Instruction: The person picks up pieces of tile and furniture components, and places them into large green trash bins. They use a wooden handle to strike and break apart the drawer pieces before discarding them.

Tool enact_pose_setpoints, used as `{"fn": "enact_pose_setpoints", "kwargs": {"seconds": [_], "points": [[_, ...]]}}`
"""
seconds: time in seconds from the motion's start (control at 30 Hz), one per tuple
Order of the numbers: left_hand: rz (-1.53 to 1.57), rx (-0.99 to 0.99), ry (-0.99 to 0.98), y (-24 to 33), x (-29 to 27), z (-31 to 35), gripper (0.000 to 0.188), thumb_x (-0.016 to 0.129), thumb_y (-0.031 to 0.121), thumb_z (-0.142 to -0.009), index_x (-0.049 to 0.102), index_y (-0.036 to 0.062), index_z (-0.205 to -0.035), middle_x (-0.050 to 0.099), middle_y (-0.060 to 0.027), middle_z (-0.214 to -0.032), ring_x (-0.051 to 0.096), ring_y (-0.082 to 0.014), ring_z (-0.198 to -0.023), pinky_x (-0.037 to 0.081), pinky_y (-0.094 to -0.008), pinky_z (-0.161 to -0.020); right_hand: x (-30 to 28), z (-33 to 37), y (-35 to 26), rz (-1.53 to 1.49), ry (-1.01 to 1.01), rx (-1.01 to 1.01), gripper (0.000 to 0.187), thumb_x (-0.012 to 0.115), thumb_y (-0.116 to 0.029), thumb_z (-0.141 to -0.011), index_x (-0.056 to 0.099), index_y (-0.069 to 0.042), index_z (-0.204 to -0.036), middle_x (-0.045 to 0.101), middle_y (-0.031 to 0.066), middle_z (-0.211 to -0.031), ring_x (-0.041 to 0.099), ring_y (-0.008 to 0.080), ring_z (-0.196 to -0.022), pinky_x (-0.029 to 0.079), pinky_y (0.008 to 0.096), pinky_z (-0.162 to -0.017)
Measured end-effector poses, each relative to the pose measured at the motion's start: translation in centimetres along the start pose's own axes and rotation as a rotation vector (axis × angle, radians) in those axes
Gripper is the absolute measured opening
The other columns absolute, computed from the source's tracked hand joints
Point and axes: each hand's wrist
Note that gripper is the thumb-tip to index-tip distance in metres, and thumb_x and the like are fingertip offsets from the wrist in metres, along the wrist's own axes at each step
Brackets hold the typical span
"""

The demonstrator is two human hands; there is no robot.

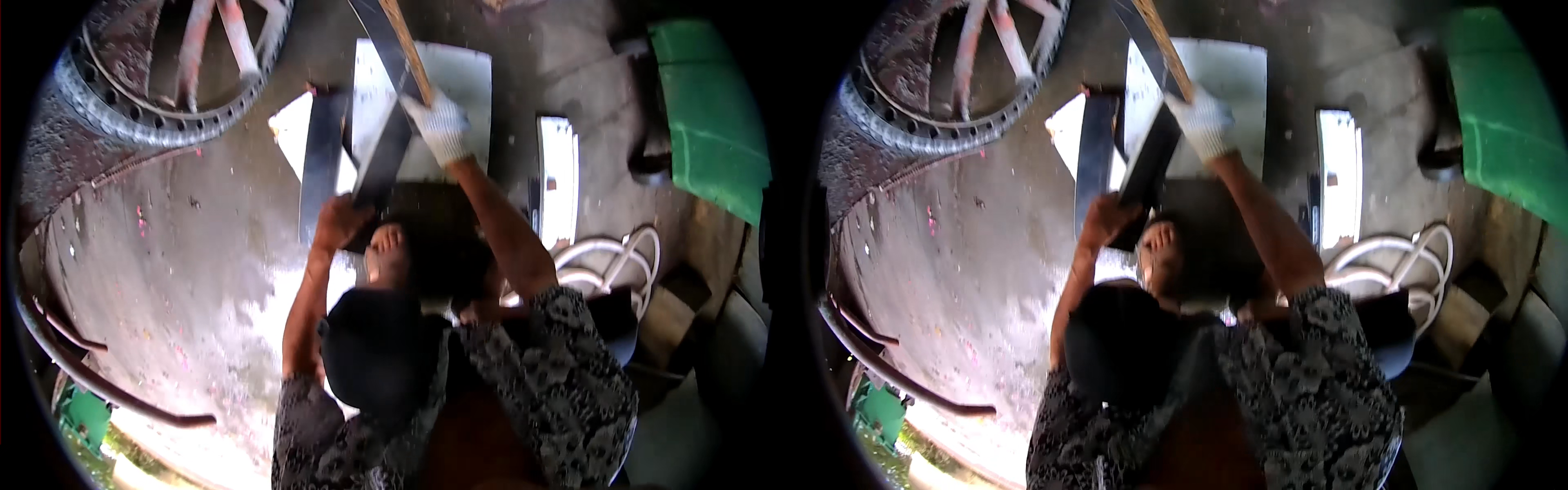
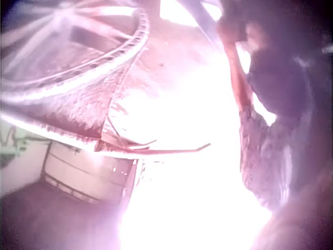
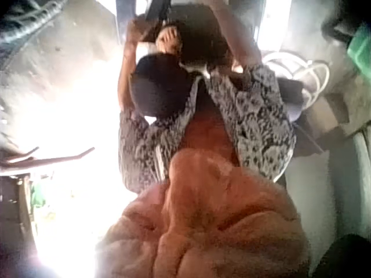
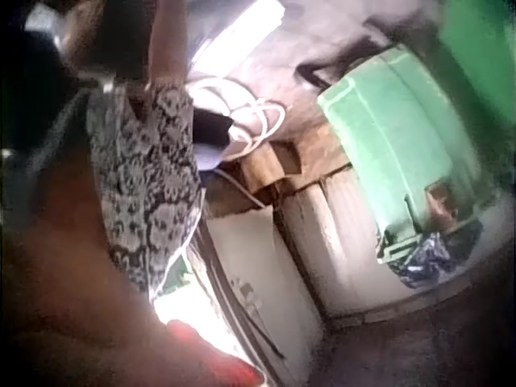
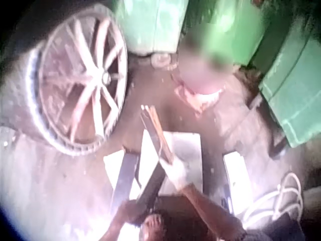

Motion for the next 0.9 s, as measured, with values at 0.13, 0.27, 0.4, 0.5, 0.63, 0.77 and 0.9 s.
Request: {"fn": "enact_pose_setpoints", "kwargs": {"seconds": [0.13,0.27,0.4,0.5,0.63,0.77,0.9], "points": [[0.144,-0.013,0.083,-0.2,-1.6,1.0,0.043,0.081,0.035,-0.083,0.072,-0.0054,-0.096,0.072,-0.0272,-0.084,0.074,-0.04,-0.082,0.056,-0.0447,-0.077,-8.7,-4.3,-4.8,-0.359,0.092,0.152,0.046,0.08,-0.048,-0.089,0.07,-0.003,-0.09,0.068,0.0112,-0.069,0.067,0.0244,-0.061,0.054,0.0386,-0.058],[0.186,0.002,0.058,1.8,-2.8,1.5,0.042,0.08,0.033,-0.084,0.072,-0.0052,-0.098,0.073,-0.0221,-0.082,0.073,-0.0312,-0.075,0.055,-0.0413,-0.071,-24.9,-7.5,-15.3,-0.972,0.503,0.076,0.033,0.077,-0.016,-0.094,0.063,-0.002,-0.12,0.069,0.0107,-0.102,0.068,0.0247,-0.073,0.065,0.0442,-0.06],[0.261,-0.007,0.002,2.2,-3.2,1.3,0.04,0.079,0.031,-0.084,0.072,-0.0055,-0.098,0.073,-0.0182,-0.079,0.071,-0.0252,-0.071,0.054,-0.0391,-0.069,-19.2,-4.3,-9.5,-0.881,0.549,-0.077,0.04,0.077,-0.025,-0.094,0.063,-0.002,-0.123,0.068,0.0168,-0.113,0.065,0.0294,-0.096,0.057,0.0434,-0.081],[0.327,-0.01,0.028,2.0,-2.9,1.0,0.04,0.08,0.03,-0.084,0.072,-0.0069,-0.098,0.073,-0.0175,-0.079,0.07,-0.0238,-0.071,0.053,-0.0378,-0.069,-4.8,1.0,-3.1,-0.572,0.257,-0.012,0.046,0.077,-0.031,-0.094,0.063,-0.001,-0.125,0.067,0.0214,-0.121,0.062,0.0329,-0.113,0.05,0.0429,-0.097],[0.755,0.027,0.084,-0.5,-3.3,2.3,0.028,0.077,0.018,-0.089,0.075,-0.005,-0.105,0.076,-0.0095,-0.09,0.07,-0.0165,-0.08,0.054,-0.034,-0.075,3.4,3.2,2.1,-0.58,-0.017,0.032,0.046,0.078,-0.037,-0.093,0.065,-0.001,-0.119,0.069,0.0251,-0.118,0.063,0.0358,-0.12,0.049,0.0427,-0.103],[0.718,0.091,0.132,3.8,-4.5,3.1,0.028,0.075,0.018,-0.092,0.073,-0.0036,-0.11,0.071,-0.0039,-0.085,0.062,-0.0137,-0.075,0.05,-0.0293,-0.072,1.2,1.9,6.2,-0.145,0.139,-0.037,0.044,0.075,-0.041,-0.094,0.068,-0.003,-0.115,0.07,0.0205,-0.108,0.069,0.037,-0.095,0.055,0.0428,-0.081],[0.66,0.057,0.104,1.9,-3.9,4.2,0.028,0.076,0.02,-0.094,0.07,-0.0033,-0.107,0.067,-0.0019,-0.084,0.057,-0.0119,-0.076,0.047,-0.0289,-0.07,-2.9,0.6,3.5,0.266,0.079,0.039,0.056,0.071,-0.037,-0.092,0.059,-0.005,-0.136,0.069,0.0175,-0.112,0.069,0.0369,-0.092,0.057,0.046,-0.081]]}}
Point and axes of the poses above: each hand's wrist, its own z-axis away from the middle knuckle, its own x-axis out of the palm, y = z × x
